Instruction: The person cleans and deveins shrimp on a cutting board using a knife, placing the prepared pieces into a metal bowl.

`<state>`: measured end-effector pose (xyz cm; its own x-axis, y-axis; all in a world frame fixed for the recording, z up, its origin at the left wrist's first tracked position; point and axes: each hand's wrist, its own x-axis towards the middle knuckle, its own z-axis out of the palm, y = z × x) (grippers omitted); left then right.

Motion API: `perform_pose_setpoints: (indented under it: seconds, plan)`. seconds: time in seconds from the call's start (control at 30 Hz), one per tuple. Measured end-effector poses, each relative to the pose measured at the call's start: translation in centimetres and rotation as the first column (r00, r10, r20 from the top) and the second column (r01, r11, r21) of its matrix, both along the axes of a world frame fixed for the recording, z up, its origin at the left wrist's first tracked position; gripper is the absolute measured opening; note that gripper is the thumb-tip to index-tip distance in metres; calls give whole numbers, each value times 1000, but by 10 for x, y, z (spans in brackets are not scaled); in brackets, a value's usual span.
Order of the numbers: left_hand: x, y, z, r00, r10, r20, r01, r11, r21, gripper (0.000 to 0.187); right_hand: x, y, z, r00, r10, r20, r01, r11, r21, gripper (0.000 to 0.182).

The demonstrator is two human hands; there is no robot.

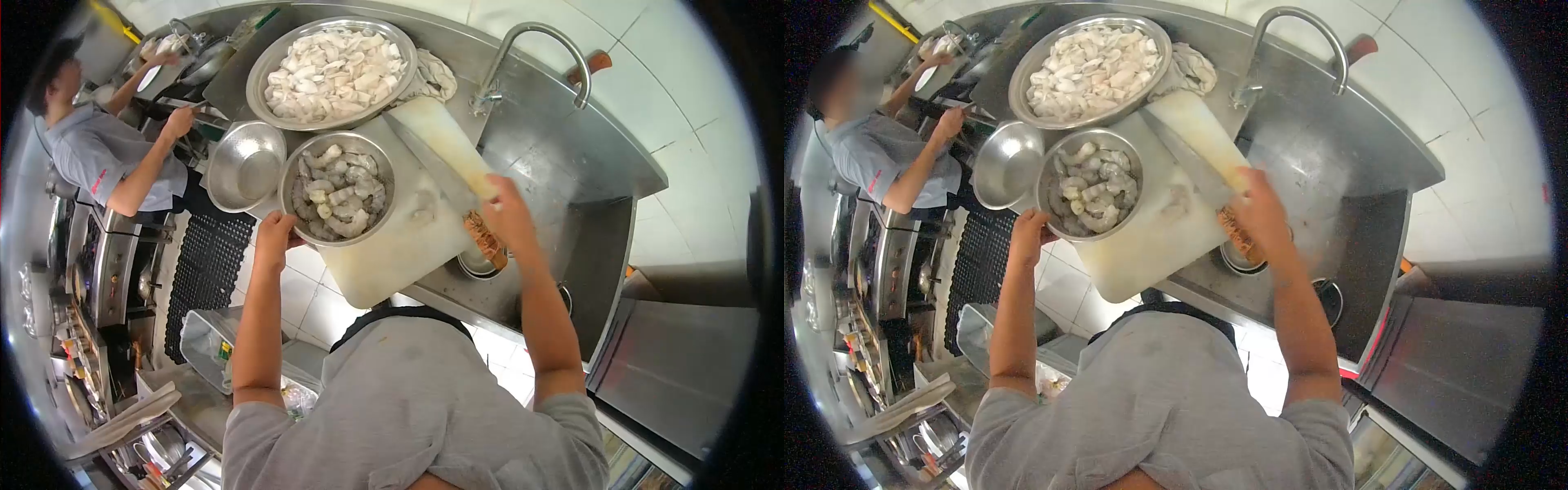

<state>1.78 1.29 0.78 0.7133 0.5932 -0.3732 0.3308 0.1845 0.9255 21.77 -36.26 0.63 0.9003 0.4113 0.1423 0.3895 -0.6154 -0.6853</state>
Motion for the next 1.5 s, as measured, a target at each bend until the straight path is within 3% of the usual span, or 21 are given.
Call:
perform_pose_setpoints:
  seconds: [0.07, 0.2, 0.3, 0.4, 0.43, 0.5, 0.57, 0.6, 0.7, 0.73, 0.77, 0.83, 0.87, 0.9, 1.0, 1.07, 1.17, 1.27, 1.3, 1.4, 1.5]
  plan:
    - [0, -14, -8, 998, 59, 3, -58, 997, -59, 20, -10, 9, -10, 944, 279, 177, -257, 957, -137, 42]
    - [-21, -24, -18, 998, 70, -8, -70, 991, -111, 26, -38, 35, -19, 783, 597, 176, -516, 781, -352, 44]
    - [-29, -28, -6, 989, 146, 23, -141, 979, -150, 32, -38, 52, -34, 763, 624, 169, -478, 720, -503, 44]
    - [-44, -12, -10, 967, 250, 54, -239, 958, -157, 32, -33, 61, -34, 741, 628, 240, -430, 717, -549, 45]
    - [-48, -8, -10, 964, 261, 56, -254, 961, -111, 31, -32, 62, -29, 758, 631, 167, -475, 708, -523, 45]
    - [-53, -5, -5, 968, 242, 61, -241, 970, -23, 30, -28, 55, -16, 787, 617, 11, -539, 695, -476, 44]
    - [-52, -15, 1, 972, 233, 32, -234, 970, 69, 27, -22, 46, -13, 827, 551, 111, -463, 780, -421, 43]
    - [-53, -21, 2, 987, 160, -32, -153, 976, 153, 26, -20, 35, -11, 851, 502, 156, -412, 821, -396, 42]
    - [-59, -53, -11, 976, -80, -204, 155, 909, 386, 30, -22, 9, 5, 978, 209, 10, -191, 913, -361, 48]
    - [-55, -80, -9, 961, -158, -227, 241, 883, 404, 24, -26, 6, 8, 985, 171, -25, -165, 893, -418, 50]
    - [-49, -106, -2, 942, -306, -138, 333, 800, 499, 16, -32, 3, 9, 989, 135, -60, -147, 870, -471, 52]
    - [-28, -147, -4, 876, -481, -45, 435, 745, 506, 19, -36, -1, 4, 989, 133, -64, -147, 849, -507, 52]
    - [-15, -162, -19, 854, -520, -19, 359, 560, 747, 27, -34, -2, -7, 986, 166, -33, -161, 855, -493, 51]
    - [2, -174, -22, 839, -544, 15, 313, 504, 805, 33, -34, -4, -14, 980, 198, -3, -175, 859, -480, 50]
    - [51, -194, -40, 852, -519, -68, 331, 435, 837, 36, -32, -6, -23, 997, 65, 50, -39, 914, -404, 48]
    - [72, -196, -54, 820, -551, -152, 371, 309, 876, 34, -35, -21, -16, 993, 45, -105, -72, 961, -266, 45]
    - [81, -184, -76, 754, -645, -126, 298, 165, 940, 31, -55, -60, 9, 962, 17, -272, -54, 990, -128, 41]
    - [70, -176, -69, 743, -669, -19, 335, 347, 876, 26, -88, -101, 34, 898, -31, -438, -44, 986, -159, 30]
    - [66, -176, -62, 763, -646, -22, 333, 364, 870, 23, -96, -110, 40, 869, -52, -492, -47, 981, -187, 26]
    - [63, -181, -61, 820, -570, -53, 339, 409, 847, 27, -113, -129, 53, 901, 25, -433, -218, 890, -401, 26]
    - [63, -183, -63, 826, -558, -79, 339, 380, 861, 27, -126, -131, 72, 907, 42, -419, -300, 764, -572, 24]
